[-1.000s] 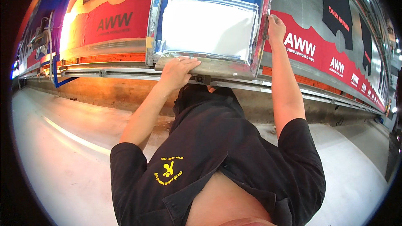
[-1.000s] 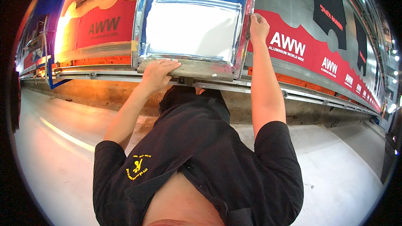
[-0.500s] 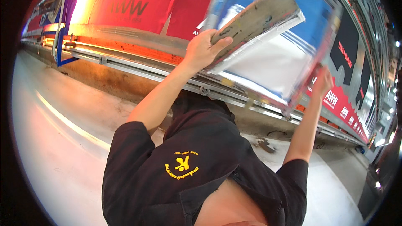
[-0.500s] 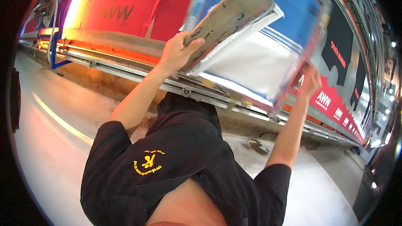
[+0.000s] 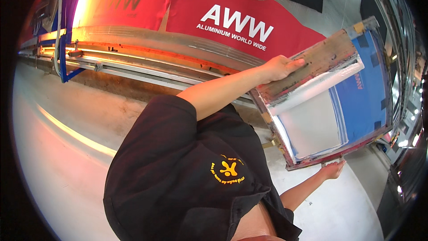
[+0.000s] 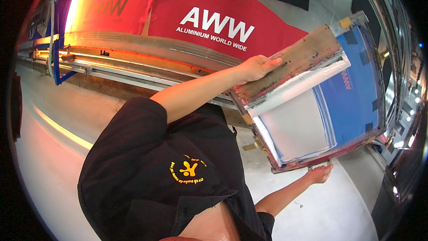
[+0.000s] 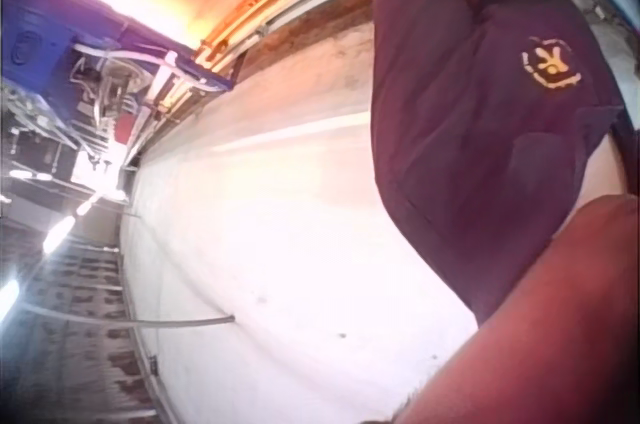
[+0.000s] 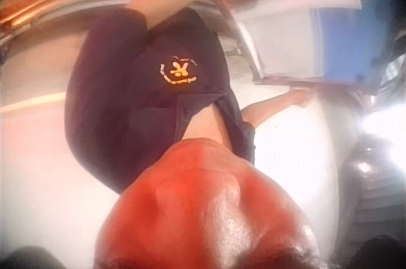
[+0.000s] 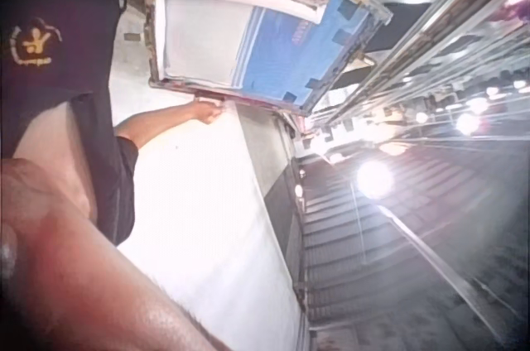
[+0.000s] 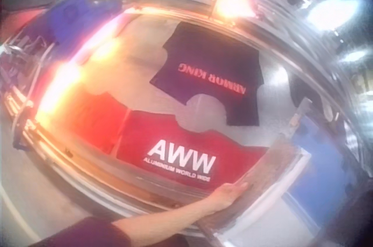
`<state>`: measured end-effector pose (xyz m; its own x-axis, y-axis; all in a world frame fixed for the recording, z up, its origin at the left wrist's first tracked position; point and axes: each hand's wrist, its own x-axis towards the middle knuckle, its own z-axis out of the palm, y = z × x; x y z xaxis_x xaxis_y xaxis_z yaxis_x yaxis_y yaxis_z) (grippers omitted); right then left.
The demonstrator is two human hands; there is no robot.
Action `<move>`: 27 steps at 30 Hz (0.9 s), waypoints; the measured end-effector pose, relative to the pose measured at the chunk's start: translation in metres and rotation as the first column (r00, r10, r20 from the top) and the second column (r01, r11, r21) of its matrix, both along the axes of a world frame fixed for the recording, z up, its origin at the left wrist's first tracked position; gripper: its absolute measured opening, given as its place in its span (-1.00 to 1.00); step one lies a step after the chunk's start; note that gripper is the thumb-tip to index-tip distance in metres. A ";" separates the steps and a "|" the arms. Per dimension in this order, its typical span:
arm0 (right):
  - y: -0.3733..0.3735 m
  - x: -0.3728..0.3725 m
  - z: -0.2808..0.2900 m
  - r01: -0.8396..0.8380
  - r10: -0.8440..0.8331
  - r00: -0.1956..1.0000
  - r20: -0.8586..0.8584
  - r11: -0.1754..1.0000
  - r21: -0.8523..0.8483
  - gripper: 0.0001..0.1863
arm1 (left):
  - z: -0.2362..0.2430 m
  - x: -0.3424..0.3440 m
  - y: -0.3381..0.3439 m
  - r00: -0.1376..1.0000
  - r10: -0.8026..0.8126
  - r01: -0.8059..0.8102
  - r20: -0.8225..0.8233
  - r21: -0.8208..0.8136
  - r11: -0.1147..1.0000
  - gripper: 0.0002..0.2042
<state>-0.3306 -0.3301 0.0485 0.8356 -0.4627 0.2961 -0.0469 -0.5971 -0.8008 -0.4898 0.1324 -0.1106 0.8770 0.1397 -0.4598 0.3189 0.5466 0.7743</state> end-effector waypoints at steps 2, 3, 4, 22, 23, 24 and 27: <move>-0.037 -0.006 -0.001 0.114 -0.113 0.993 -0.012 0.993 0.022 -0.59 | 0.007 0.025 -0.025 0.999 -0.020 0.019 0.031 0.011 1.000 -0.24; -0.060 -0.012 -0.002 0.177 -0.176 0.984 -0.018 0.984 0.030 -0.58 | 0.013 0.036 -0.037 0.997 -0.030 0.030 0.065 0.008 1.000 -0.26; -0.086 -0.016 -0.004 0.218 -0.213 0.975 -0.061 0.973 0.077 -0.59 | 0.020 0.046 -0.049 0.994 -0.040 0.039 0.099 0.005 0.999 -0.29; -0.174 -0.074 -0.026 0.628 -0.630 0.776 -0.018 0.776 -0.067 -0.59 | -0.073 0.157 -0.215 0.949 -0.259 0.229 0.181 0.171 0.958 -0.25; -0.170 -0.080 -0.028 0.628 -0.632 0.774 -0.028 0.773 -0.086 -0.58 | -0.075 0.158 -0.213 0.944 -0.277 0.249 0.181 0.163 0.955 -0.25; -0.162 -0.083 -0.030 0.633 -0.639 0.767 -0.054 0.768 -0.093 -0.57 | -0.076 0.159 -0.211 0.939 -0.293 0.267 0.180 0.155 0.951 -0.26; -0.156 -0.077 -0.042 0.697 -0.702 0.711 -0.039 0.711 -0.094 -0.57 | -0.082 0.162 -0.208 0.941 -0.283 0.254 0.184 0.165 0.953 -0.28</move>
